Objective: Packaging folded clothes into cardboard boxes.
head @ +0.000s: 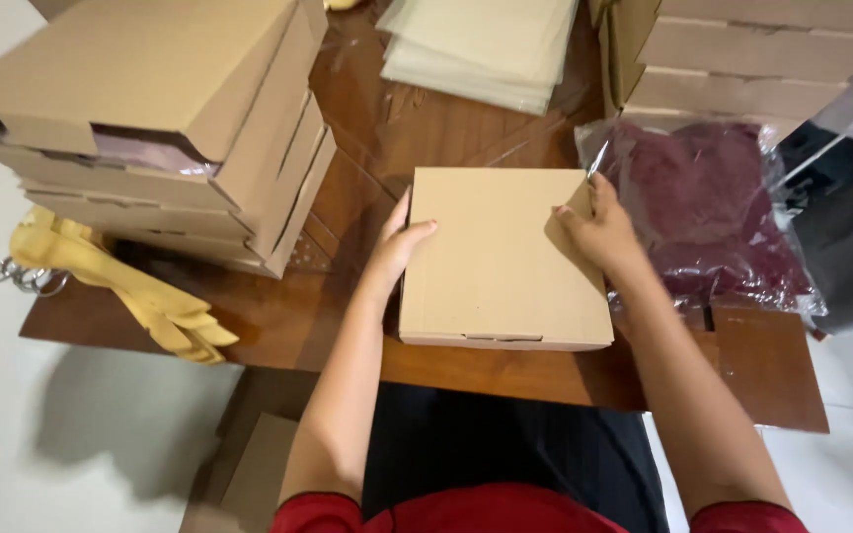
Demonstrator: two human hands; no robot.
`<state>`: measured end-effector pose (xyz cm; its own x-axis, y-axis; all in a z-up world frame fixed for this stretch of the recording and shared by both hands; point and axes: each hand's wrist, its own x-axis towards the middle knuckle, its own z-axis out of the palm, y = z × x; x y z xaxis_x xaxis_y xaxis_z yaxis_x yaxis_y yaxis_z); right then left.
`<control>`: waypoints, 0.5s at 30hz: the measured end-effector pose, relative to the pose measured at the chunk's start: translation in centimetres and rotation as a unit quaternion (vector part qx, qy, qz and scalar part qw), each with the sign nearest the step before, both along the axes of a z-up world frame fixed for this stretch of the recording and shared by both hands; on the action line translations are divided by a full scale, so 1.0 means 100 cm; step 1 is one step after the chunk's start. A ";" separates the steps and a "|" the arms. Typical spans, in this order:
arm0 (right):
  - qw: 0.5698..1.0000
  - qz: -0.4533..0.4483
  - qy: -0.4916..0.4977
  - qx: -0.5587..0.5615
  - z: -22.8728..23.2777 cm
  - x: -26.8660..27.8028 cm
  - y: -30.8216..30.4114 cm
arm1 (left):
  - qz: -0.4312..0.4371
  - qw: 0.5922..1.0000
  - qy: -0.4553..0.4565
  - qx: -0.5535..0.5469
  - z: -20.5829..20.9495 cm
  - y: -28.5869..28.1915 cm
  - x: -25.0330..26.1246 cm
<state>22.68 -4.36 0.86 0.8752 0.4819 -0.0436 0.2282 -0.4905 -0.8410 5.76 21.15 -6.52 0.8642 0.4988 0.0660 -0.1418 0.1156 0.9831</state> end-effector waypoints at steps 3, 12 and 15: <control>0.997 0.010 -0.075 0.026 -0.039 0.016 0.001 | -0.027 0.996 -0.024 -0.083 0.005 -0.003 -0.002; 0.990 0.020 0.123 0.065 0.003 -0.038 -0.021 | -0.021 0.995 0.000 -0.093 0.002 -0.015 -0.030; 0.969 0.013 0.204 0.136 -0.033 -0.089 -0.077 | -0.007 0.998 0.032 -0.047 0.020 -0.062 -0.105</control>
